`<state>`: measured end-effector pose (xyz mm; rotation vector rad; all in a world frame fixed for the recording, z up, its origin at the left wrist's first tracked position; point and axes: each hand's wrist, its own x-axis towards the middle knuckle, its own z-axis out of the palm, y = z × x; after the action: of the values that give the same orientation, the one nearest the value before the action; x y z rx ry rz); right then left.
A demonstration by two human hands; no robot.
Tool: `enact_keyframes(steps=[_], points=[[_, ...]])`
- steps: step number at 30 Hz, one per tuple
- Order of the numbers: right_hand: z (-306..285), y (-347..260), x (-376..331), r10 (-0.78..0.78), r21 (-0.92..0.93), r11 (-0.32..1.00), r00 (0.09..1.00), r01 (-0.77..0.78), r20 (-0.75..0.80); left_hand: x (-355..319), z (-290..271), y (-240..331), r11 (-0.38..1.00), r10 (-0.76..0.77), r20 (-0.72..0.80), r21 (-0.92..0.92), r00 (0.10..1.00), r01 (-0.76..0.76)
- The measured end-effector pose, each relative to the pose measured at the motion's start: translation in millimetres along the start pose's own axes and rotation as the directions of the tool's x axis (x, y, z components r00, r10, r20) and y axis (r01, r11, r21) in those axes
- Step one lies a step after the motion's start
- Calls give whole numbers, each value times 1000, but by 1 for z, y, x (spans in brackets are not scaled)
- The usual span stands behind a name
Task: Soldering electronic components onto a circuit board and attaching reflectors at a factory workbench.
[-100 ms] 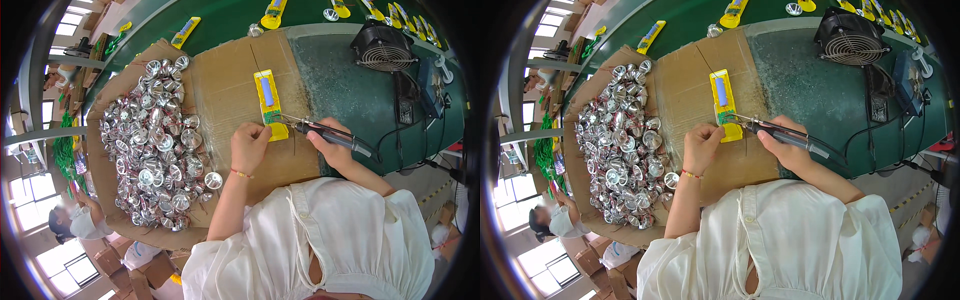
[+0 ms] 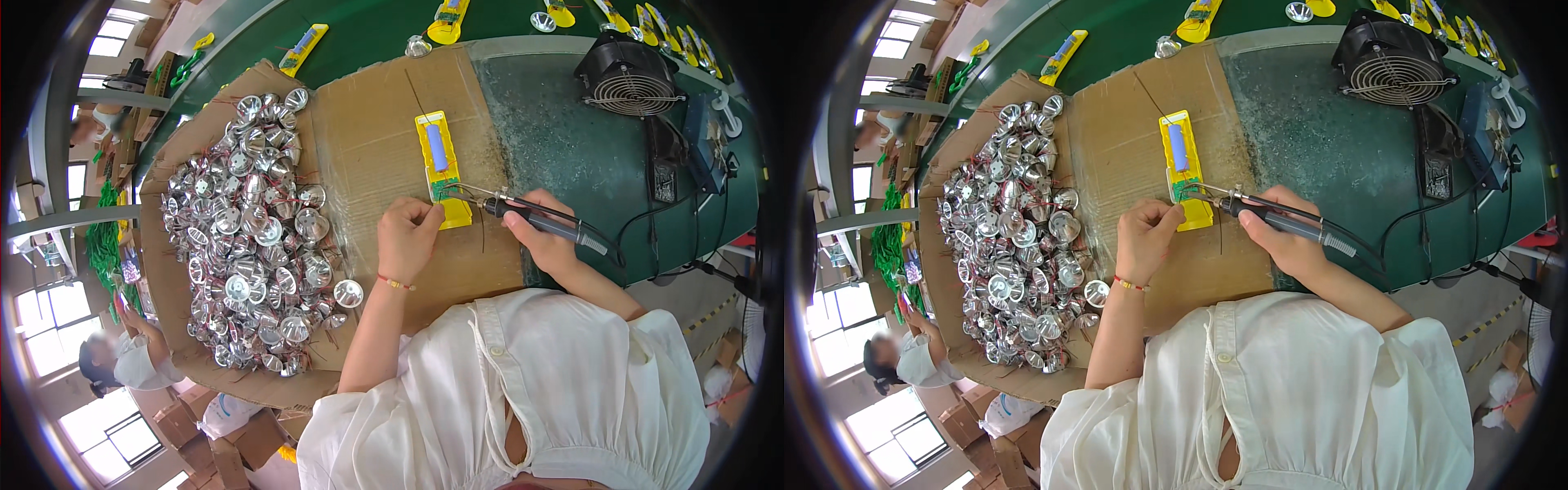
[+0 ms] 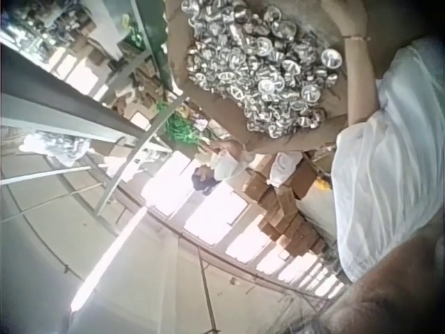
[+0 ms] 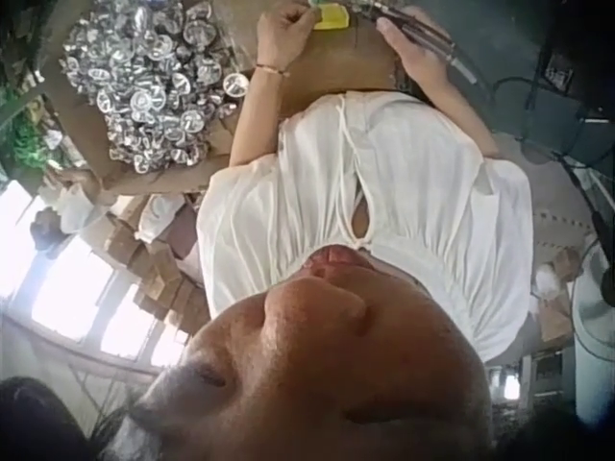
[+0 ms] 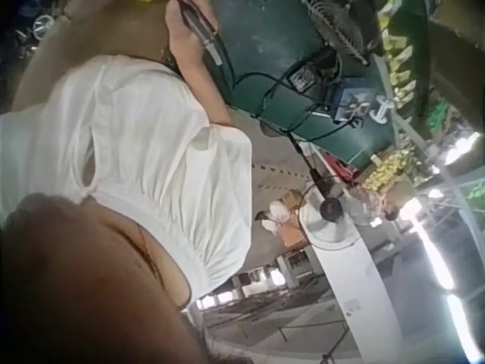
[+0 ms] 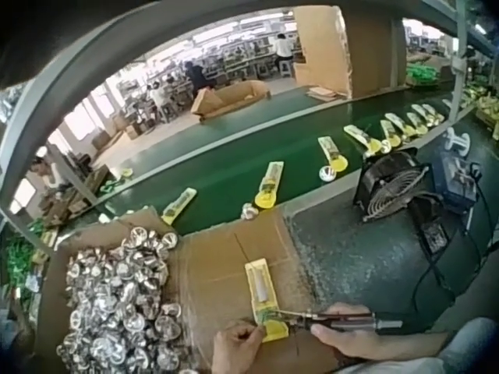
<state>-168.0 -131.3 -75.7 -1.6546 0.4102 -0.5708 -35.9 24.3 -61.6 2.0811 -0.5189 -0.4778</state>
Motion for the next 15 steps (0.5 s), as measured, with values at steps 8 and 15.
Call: enact_keyframes(steps=[8,15], points=[[-4,-7,-2,-38,-104,994,997,45,71,1,1,1,994,-73,20,-79,997,74],[-13,-5,-9,56,-29,998,998,-56,24,2,2,-4,998,-30,4,-51,1000,30]])
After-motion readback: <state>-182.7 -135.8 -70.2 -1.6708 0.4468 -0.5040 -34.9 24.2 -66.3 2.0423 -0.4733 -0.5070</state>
